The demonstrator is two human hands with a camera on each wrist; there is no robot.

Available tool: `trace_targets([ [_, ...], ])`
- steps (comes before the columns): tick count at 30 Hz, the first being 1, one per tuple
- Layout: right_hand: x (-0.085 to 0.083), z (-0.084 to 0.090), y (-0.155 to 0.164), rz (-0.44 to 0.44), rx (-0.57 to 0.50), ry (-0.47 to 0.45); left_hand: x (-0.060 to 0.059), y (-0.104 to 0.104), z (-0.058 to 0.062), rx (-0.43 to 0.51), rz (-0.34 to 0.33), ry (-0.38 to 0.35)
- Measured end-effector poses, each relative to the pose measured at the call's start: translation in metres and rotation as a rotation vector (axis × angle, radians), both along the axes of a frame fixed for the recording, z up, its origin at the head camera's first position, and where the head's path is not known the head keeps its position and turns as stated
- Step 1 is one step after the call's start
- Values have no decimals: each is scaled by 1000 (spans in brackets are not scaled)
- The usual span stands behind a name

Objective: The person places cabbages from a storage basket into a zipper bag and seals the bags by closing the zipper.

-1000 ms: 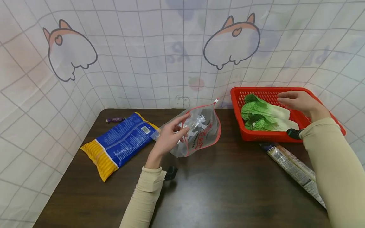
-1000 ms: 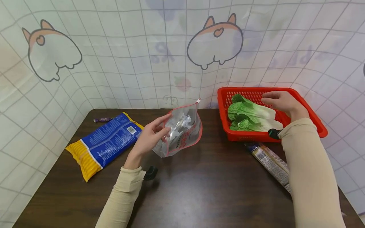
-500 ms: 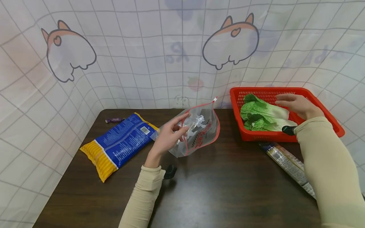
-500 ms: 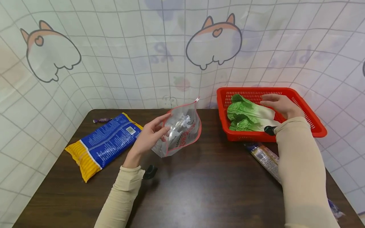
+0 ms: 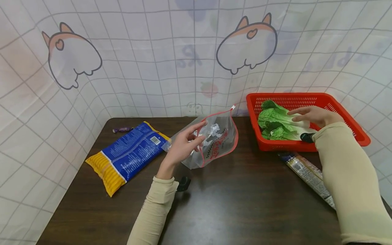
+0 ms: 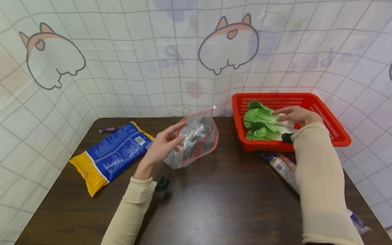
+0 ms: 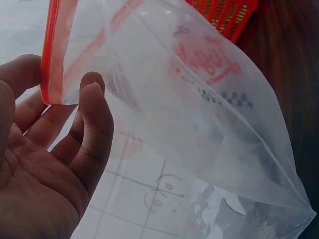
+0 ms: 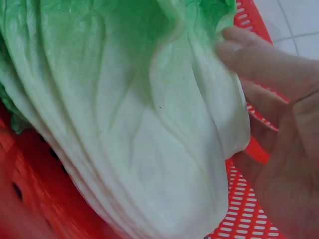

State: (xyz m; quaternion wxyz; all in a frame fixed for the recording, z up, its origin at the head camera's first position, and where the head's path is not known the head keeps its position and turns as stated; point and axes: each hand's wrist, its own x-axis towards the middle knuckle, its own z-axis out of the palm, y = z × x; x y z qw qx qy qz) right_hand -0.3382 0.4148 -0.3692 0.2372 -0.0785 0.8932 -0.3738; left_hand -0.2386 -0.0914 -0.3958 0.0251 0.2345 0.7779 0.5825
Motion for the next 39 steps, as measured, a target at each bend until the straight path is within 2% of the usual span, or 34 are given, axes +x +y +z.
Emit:
trace_targets([
  [4, -3, 0, 3, 73, 76, 22, -1, -1, 0, 6, -7, 2],
  [10, -6, -2, 9, 223, 112, 114, -2, -1, 0, -13, -14, 3],
  [12, -6, -1, 9, 245, 116, 125, -2, -2, 1, -20, -10, 4],
  [16, -8, 2, 7, 226, 126, 107, -1, -3, 1, -25, -5, 4],
  [20, -7, 3, 8, 231, 206, 235, -1, -3, 1, -25, -5, 10],
  [23, -5, 8, 12, 214, 196, 286, -1, -4, 1, -21, -2, 13],
  [28, 2, 26, 16, 82, 110, 191, -1, -5, 3, -11, 9, 11],
  [30, 4, 30, 18, 48, 108, 163, 0, -6, 3, -12, 14, 16],
  [33, 6, 29, 22, 80, 104, 159, 1, -6, 3, -16, 19, 20],
  [39, 5, 20, 26, 162, 161, 140, 1, -7, 0, -21, 16, 14],
])
